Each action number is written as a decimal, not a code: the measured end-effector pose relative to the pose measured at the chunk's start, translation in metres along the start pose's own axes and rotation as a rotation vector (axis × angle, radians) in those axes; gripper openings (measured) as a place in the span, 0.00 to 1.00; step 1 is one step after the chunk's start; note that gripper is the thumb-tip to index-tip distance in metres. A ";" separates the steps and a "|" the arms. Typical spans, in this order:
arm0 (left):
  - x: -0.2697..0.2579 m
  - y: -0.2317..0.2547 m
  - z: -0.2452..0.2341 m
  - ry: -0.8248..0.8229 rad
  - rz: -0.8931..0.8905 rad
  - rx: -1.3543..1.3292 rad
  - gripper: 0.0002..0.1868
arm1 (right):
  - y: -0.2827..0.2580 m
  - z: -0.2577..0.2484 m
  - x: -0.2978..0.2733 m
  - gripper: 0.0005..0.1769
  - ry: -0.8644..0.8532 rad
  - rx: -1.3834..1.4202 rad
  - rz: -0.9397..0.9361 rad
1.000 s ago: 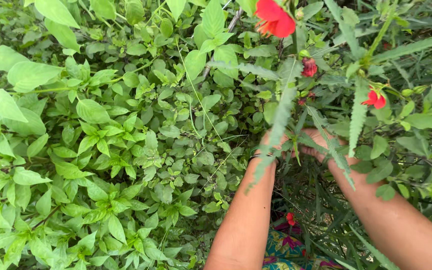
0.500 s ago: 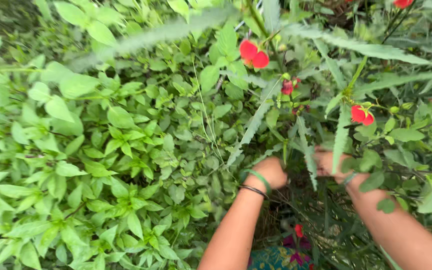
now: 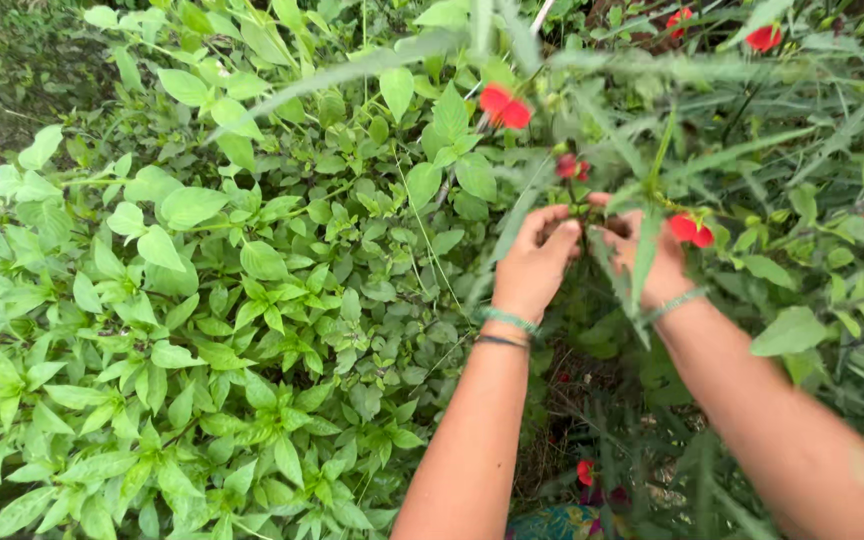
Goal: The person picks red flowers and seeds from green plants by hand.
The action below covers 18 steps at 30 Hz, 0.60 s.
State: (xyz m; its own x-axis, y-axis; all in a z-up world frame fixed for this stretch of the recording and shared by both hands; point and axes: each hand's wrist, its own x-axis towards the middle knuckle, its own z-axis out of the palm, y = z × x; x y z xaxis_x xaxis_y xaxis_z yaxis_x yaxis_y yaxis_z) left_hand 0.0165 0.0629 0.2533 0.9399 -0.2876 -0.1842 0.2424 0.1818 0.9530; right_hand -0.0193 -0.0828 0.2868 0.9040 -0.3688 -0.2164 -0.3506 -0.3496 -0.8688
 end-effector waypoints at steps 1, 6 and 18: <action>0.004 0.000 0.005 0.025 0.016 -0.012 0.19 | -0.001 0.000 0.004 0.20 -0.028 -0.096 -0.040; 0.007 0.019 0.012 0.226 0.109 0.385 0.25 | 0.002 -0.006 0.016 0.15 -0.118 -0.385 -0.159; 0.015 -0.013 0.027 0.034 0.033 -0.031 0.22 | 0.078 0.007 0.045 0.13 -0.037 -0.421 -0.170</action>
State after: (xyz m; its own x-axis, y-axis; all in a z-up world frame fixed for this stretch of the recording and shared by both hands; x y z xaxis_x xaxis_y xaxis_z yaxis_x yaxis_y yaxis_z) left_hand 0.0205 0.0308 0.2444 0.9550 -0.2491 -0.1613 0.2180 0.2197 0.9509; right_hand -0.0047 -0.1208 0.2061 0.9628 -0.2478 -0.1082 -0.2583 -0.7249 -0.6386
